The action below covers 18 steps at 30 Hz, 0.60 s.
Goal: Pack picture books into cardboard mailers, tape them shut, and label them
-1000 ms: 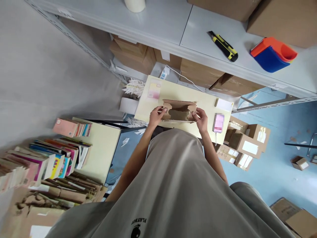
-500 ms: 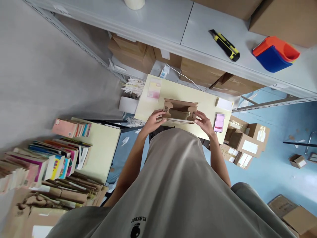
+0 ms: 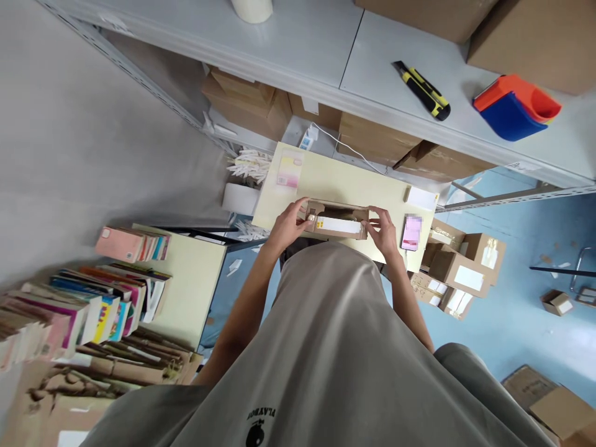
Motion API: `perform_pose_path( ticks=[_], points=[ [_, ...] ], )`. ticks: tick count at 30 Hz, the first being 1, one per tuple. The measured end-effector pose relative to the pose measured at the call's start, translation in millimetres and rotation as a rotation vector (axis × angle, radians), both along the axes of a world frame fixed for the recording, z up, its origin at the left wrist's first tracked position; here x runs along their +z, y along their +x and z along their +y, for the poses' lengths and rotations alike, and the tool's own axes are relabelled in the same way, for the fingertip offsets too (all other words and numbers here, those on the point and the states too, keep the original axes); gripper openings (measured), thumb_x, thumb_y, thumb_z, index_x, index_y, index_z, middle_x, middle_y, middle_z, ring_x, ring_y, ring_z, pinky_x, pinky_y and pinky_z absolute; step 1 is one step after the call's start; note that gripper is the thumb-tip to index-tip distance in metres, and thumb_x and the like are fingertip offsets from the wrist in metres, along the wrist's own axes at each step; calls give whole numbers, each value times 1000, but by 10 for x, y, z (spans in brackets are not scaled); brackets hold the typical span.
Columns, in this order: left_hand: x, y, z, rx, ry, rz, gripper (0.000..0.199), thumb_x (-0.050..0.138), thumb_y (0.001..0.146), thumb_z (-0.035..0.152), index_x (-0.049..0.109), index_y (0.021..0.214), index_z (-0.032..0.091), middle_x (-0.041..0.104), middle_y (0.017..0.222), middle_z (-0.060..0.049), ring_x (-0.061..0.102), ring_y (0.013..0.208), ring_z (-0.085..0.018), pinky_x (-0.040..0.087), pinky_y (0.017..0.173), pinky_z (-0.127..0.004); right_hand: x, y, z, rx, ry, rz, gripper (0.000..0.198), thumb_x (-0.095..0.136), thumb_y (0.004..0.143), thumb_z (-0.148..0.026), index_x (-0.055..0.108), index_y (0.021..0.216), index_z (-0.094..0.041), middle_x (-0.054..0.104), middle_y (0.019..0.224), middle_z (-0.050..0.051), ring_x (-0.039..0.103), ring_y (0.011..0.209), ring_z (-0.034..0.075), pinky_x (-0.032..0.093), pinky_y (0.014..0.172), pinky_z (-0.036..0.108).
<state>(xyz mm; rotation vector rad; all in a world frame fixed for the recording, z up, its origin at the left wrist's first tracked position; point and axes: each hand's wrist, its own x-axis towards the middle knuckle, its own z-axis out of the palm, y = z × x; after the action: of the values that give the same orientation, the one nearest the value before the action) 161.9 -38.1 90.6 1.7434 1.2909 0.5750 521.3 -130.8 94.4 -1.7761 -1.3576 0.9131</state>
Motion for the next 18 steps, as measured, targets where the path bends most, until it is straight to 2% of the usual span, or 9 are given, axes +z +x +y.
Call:
perform_pose_path(
  ticks=[2,4,11,14,18],
  points=[
    [8,0,-5,-23,28,19,52,83,101,27,78,153,30,78,133,-8,82,91,-23,69,97,-38,-4,25,0,5,-16,8,60,78,101,-84,84,134,-35,72,150,10,87,100,30,79,100,59],
    [2,17,-20,-37,50,35,39,79,105,31,82,144,28,76,132,-9,82,92,-23,70,96,-37,-23,32,7,-6,-11,42,60,81,98,-86,86,124,-33,73,144,10,87,101,29,79,101,59],
    [40,158,-9,28,111,51,37,77,110,45,87,141,27,75,138,-11,81,91,-22,68,101,-37,30,0,64,-78,40,116,63,83,97,-87,92,126,-32,78,146,13,82,128,35,80,104,57],
    [34,220,43,82,130,31,35,76,111,46,88,139,28,77,138,-10,80,91,-21,66,101,-35,44,2,108,-112,59,128,60,82,98,-86,94,124,-32,80,147,13,81,133,36,80,103,56],
    [-89,315,92,210,103,10,30,76,110,41,91,129,23,79,129,-11,79,87,-20,66,96,-35,-43,-25,147,-154,52,145,64,81,96,-90,95,119,-31,83,143,14,81,133,37,80,100,55]
  ],
)
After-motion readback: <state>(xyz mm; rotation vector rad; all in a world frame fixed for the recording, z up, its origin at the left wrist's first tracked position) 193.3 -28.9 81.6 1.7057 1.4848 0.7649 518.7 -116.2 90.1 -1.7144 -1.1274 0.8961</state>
